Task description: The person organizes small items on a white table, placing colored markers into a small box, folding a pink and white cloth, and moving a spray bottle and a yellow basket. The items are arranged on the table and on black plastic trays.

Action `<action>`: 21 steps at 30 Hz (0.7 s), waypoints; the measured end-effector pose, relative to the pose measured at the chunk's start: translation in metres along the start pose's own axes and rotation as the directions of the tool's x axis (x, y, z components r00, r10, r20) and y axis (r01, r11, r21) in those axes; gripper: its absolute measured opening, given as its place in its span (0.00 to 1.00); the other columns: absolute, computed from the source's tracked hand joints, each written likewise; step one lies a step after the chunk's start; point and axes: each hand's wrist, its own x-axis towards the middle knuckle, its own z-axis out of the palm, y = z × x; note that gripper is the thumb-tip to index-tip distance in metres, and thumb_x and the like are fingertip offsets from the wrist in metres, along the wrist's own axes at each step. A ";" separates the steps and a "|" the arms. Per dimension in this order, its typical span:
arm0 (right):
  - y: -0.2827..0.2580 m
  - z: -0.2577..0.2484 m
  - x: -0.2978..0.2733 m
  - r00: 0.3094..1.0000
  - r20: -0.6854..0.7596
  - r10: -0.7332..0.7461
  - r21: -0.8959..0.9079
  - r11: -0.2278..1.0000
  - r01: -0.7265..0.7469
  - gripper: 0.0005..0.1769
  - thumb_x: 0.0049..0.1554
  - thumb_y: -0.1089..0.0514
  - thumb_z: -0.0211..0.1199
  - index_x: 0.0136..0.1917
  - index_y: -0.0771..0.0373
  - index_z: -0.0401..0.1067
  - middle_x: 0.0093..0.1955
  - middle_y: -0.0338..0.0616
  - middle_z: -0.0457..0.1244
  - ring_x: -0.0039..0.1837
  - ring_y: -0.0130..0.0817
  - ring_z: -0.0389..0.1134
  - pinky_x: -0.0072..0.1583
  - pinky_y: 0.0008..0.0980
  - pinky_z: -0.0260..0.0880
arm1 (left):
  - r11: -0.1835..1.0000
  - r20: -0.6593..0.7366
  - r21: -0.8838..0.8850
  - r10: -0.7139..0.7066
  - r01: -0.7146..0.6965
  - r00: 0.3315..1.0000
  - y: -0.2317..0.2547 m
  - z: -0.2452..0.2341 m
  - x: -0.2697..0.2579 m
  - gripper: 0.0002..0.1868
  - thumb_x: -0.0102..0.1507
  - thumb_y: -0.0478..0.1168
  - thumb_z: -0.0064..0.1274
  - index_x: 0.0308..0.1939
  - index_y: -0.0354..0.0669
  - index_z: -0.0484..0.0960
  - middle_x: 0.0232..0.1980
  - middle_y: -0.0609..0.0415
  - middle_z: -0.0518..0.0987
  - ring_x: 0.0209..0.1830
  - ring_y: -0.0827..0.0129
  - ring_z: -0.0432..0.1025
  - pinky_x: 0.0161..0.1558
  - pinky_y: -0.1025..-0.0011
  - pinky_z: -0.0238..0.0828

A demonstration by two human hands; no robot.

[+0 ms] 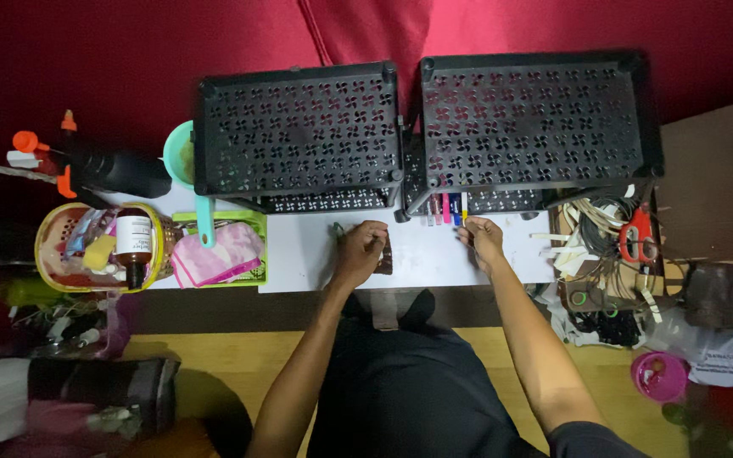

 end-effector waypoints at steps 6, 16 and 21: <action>0.004 -0.001 -0.009 0.896 -0.209 -0.392 -0.313 0.895 0.319 0.09 0.61 0.69 0.61 0.55 0.68 0.69 0.46 0.39 0.63 0.45 0.24 0.62 0.47 0.24 0.65 | 0.999 -0.021 -0.035 -0.022 0.021 1.000 0.004 -0.015 -0.004 0.12 0.68 0.33 0.48 0.54 0.36 0.78 0.43 0.55 0.82 0.34 0.77 0.72 0.35 0.76 0.70; -0.001 0.062 -0.083 0.842 0.210 -0.496 -0.288 0.792 0.538 0.07 0.62 0.67 0.56 0.54 0.66 0.71 0.45 0.37 0.67 0.47 0.21 0.65 0.51 0.22 0.65 | 0.995 -0.245 0.101 0.034 -0.009 0.969 -0.012 -0.061 -0.016 0.09 0.66 0.33 0.53 0.50 0.39 0.82 0.40 0.50 0.82 0.34 0.72 0.74 0.36 0.72 0.71; -0.034 0.129 -0.137 0.771 0.453 -0.448 -0.412 0.662 0.626 0.07 0.61 0.66 0.60 0.54 0.66 0.73 0.43 0.39 0.67 0.47 0.24 0.64 0.51 0.25 0.66 | 0.950 -0.352 0.304 0.178 -0.068 0.919 -0.040 -0.076 -0.017 0.14 0.58 0.28 0.58 0.48 0.40 0.83 0.47 0.48 0.80 0.41 0.64 0.74 0.45 0.68 0.75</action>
